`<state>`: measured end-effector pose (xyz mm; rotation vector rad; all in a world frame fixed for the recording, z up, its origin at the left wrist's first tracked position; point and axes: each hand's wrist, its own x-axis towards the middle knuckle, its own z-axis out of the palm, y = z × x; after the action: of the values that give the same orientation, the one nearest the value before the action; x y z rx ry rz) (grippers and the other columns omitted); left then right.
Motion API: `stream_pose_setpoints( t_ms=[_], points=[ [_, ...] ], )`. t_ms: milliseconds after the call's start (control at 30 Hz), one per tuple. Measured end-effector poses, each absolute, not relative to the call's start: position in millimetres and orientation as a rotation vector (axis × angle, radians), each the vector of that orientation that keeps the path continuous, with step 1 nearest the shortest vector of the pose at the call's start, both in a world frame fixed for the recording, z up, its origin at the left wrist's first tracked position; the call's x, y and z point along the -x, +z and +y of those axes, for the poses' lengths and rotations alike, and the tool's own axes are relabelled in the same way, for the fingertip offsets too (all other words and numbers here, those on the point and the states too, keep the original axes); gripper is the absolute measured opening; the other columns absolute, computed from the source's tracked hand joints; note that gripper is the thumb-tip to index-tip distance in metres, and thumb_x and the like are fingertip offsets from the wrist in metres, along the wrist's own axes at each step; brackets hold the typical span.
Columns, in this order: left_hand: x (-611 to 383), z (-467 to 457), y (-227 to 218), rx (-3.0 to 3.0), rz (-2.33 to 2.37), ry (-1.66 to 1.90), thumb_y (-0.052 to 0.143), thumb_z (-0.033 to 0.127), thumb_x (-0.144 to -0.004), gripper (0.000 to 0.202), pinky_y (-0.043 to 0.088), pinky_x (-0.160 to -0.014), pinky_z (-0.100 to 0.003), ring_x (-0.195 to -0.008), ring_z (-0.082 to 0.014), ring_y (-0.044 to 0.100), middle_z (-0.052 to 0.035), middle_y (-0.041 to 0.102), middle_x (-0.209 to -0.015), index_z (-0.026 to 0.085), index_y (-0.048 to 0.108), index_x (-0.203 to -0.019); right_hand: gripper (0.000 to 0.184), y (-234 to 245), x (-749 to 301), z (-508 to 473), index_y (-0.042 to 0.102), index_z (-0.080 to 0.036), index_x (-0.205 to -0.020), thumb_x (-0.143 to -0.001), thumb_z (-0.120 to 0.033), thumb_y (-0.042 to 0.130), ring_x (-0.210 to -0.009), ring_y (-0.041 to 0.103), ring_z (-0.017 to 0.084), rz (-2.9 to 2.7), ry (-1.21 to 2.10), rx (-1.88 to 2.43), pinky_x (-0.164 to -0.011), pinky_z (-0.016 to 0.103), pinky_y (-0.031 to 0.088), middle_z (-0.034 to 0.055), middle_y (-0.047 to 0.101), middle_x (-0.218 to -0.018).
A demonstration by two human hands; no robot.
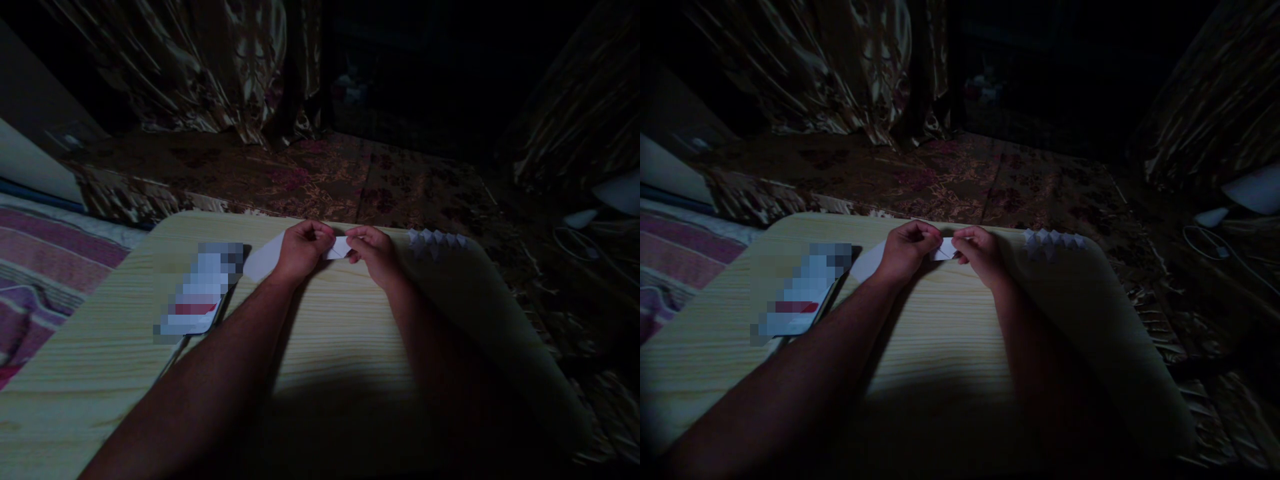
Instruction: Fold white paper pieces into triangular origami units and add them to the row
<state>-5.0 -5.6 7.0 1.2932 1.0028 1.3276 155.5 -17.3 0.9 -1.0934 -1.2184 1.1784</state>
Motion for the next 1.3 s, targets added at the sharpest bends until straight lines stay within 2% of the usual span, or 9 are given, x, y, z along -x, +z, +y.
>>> stream_pose_setpoints(
  t_ms=[133,367,633,800,1300],
  points=[
    [4.6,-5.1,7.8,-1.282,1.021,1.352,0.072,0.028,-0.066,0.019,0.041,-0.049,-0.021,-0.053,-0.0099,0.054,-0.0017,0.064,-0.067,0.014,0.065,-0.078,0.027,0.7,-155.7,-17.2,0.06,-0.015,-0.085,-0.07,-0.037,0.067,-0.048,0.057,0.01,-1.277,1.178,1.135,-0.045,0.019,0.041,0.0012,0.066,-0.059],
    [4.4,-4.3,5.4,-1.31,1.01,1.332,0.071,0.03,-0.068,0.02,0.04,-0.05,-0.021,-0.054,-0.0097,0.053,-0.0018,0.064,-0.067,0.014,0.066,-0.079,0.025,-0.3,-156.2,-17.2,0.059,-0.016,-0.087,-0.07,-0.033,0.067,-0.044,0.054,0.009,-1.26,1.149,1.129,-0.044,0.019,0.04,-0.0002,0.066,-0.056],
    [5.5,-5.2,5.3,-1.484,0.943,1.224,0.076,0.03,-0.062,0.033,0.044,-0.062,-0.024,-0.066,-0.012,0.057,-0.0031,0.067,-0.081,0.015,0.068,-0.09,0.023,0.2,-155.1,-18.0,0.059,-0.016,-0.086,-0.071,-0.032,0.066,-0.045,0.054,0.009,-1.279,1.128,1.139,-0.046,0.02,0.042,-0.0017,0.064,-0.055],
    [6.7,-3.4,3.1,-1.505,1.015,1.208,0.074,0.026,-0.063,0.029,0.043,-0.057,-0.023,-0.061,-0.0109,0.054,-0.0019,0.067,-0.079,0.015,0.068,-0.089,0.023,1.2,-153.4,-19.0,0.059,-0.016,-0.085,-0.069,-0.031,0.067,-0.047,0.055,0.009,-1.301,1.127,1.163,-0.047,0.02,0.042,-0.0016,0.064,-0.055],
    [5.6,-4.9,4.0,-1.621,1.045,1.167,0.07,0.024,-0.065,0.022,0.046,-0.058,-0.024,-0.062,-0.0117,0.057,-0.0031,0.069,-0.08,0.015,0.068,-0.085,0.013,0.9,-152.3,-20.1,0.062,-0.018,-0.074,-0.07,-0.03,0.063,-0.045,0.048,0.009,-1.347,0.966,1.219,-0.045,0.021,0.037,-0.0042,0.055,-0.051]
  ],
)
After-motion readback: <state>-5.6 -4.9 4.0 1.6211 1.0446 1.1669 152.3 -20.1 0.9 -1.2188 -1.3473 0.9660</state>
